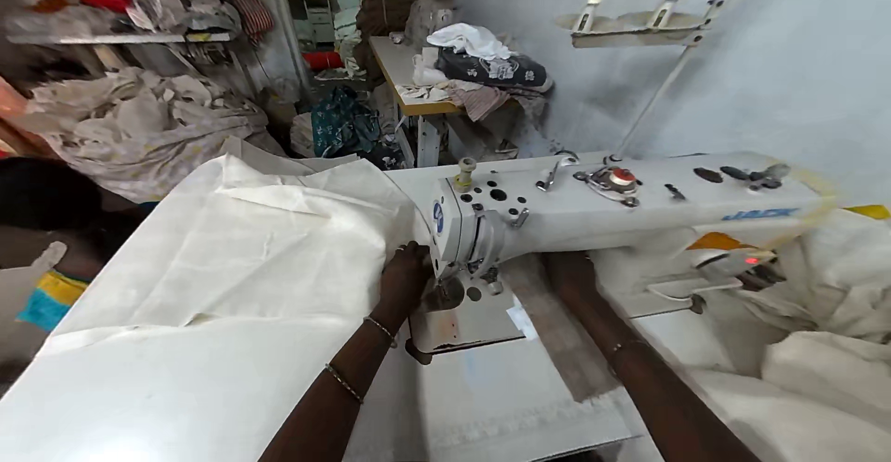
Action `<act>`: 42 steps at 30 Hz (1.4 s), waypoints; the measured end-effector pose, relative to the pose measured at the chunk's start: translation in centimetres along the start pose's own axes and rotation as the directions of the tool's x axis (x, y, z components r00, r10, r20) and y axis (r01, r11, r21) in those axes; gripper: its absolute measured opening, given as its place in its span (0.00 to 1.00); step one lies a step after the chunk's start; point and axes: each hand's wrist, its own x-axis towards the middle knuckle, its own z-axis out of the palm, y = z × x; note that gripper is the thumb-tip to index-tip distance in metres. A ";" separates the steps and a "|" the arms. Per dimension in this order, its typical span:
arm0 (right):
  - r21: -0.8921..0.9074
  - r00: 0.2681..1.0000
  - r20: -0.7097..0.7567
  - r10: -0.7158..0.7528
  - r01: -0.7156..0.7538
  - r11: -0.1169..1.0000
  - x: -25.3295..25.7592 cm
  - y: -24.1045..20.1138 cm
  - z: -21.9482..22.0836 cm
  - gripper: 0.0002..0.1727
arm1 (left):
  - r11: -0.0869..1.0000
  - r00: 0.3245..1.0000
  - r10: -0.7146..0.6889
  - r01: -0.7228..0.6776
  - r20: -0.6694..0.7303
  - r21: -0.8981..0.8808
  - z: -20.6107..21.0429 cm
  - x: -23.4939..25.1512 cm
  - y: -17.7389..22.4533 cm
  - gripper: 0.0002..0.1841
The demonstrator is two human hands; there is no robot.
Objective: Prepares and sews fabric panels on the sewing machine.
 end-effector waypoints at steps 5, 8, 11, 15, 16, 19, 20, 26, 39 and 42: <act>0.233 0.994 -0.038 0.107 -0.095 0.968 -3.1 -1.7 -2.7 0.18 | 0.971 0.971 -0.238 0.238 -0.030 -0.009 0.2 -2.0 0.4 0.19; 0.372 0.995 0.062 0.083 -0.100 0.923 -11.3 -5.7 -3.7 0.23 | 0.923 0.921 -0.370 0.350 -0.125 -0.161 0.4 -3.7 -0.1 0.19; 0.309 0.960 0.271 -0.073 -0.015 0.951 -17.0 -11.3 -3.2 0.28 | 0.890 0.876 -0.427 0.364 -0.224 -0.273 0.8 -4.9 -0.2 0.17; 0.174 0.912 0.405 -0.064 -0.008 0.985 -14.5 -17.3 -3.2 0.29 | 0.877 0.844 -0.453 0.364 -0.287 -0.313 1.5 -6.0 0.0 0.17; 0.150 0.921 0.384 -0.066 0.008 0.989 -13.4 -18.2 -2.7 0.28 | 0.876 0.843 -0.454 0.364 -0.289 -0.316 1.6 -6.4 0.1 0.17; 0.114 0.949 0.280 -0.142 0.115 0.987 -11.7 -19.2 -0.7 0.26 | 0.864 0.838 -0.470 0.373 -0.277 -0.338 1.8 -7.1 0.1 0.18; 0.126 0.959 0.217 -0.183 0.159 0.979 -11.9 -18.8 -0.3 0.25 | 0.862 0.851 -0.465 0.371 -0.246 -0.346 1.6 -7.4 0.1 0.18; 0.157 0.985 -0.145 -0.089 0.112 0.981 -11.6 -6.3 -1.0 0.20 | 0.860 0.842 0.510 -0.506 0.174 -0.072 -5.5 -10.3 -7.7 0.17; 0.614 0.372 -0.130 -0.919 0.758 0.220 -24.4 -29.3 4.0 0.26 | 0.969 0.964 -0.231 0.240 -0.133 0.053 1.2 -0.2 -5.9 0.30; 0.381 0.453 -0.338 -0.825 0.867 0.320 -26.1 -32.1 5.3 0.21 | 0.912 0.894 -0.397 0.359 -0.206 -0.201 2.6 -0.1 -0.6 0.28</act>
